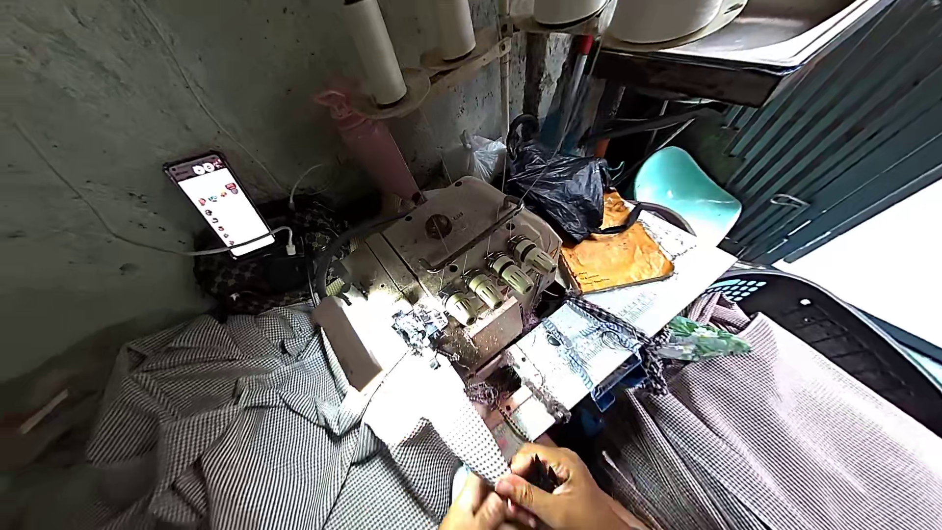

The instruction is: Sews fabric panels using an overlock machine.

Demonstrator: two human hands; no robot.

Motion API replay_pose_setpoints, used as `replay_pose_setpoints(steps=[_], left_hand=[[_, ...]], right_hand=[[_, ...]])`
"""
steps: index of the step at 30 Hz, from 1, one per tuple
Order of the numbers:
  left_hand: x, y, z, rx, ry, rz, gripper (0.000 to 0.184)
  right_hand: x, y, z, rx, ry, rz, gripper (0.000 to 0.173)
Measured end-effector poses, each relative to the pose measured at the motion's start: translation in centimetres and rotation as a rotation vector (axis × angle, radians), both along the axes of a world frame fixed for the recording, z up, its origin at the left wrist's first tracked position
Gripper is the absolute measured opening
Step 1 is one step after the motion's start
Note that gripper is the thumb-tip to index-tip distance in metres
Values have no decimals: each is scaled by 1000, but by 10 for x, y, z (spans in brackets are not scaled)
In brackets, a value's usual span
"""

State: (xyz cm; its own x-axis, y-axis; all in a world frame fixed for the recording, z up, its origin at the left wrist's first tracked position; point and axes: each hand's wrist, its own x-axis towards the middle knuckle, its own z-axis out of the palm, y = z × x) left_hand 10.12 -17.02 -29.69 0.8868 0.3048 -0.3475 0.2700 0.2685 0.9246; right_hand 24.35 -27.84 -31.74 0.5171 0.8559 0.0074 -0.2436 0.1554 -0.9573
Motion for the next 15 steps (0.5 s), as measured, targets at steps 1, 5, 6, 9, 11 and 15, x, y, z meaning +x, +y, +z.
replay_pose_setpoints(steps=[1, 5, 6, 9, 11, 15], left_hand=[[6, -9, -7, -192, -110, 255, 42], [40, -29, 9, 58, -363, 987, 24], [43, -27, 8, 327, -362, 1008, 28], [37, 0, 2, 964, -189, 910, 31], [39, 14, 15, 1186, -1, 826, 33], [44, 40, 29, 1289, 246, 650, 37]], right_hand=[[1, 0, 1, 30, -47, -9, 7], [2, 2, 0, 99, -231, -36, 20], [3, 5, 0, 108, -255, -48, 21], [9, 23, -3, 131, -285, -84, 21], [16, 39, -3, 145, -286, -87, 18], [31, 72, 8, 48, -298, -108, 15]])
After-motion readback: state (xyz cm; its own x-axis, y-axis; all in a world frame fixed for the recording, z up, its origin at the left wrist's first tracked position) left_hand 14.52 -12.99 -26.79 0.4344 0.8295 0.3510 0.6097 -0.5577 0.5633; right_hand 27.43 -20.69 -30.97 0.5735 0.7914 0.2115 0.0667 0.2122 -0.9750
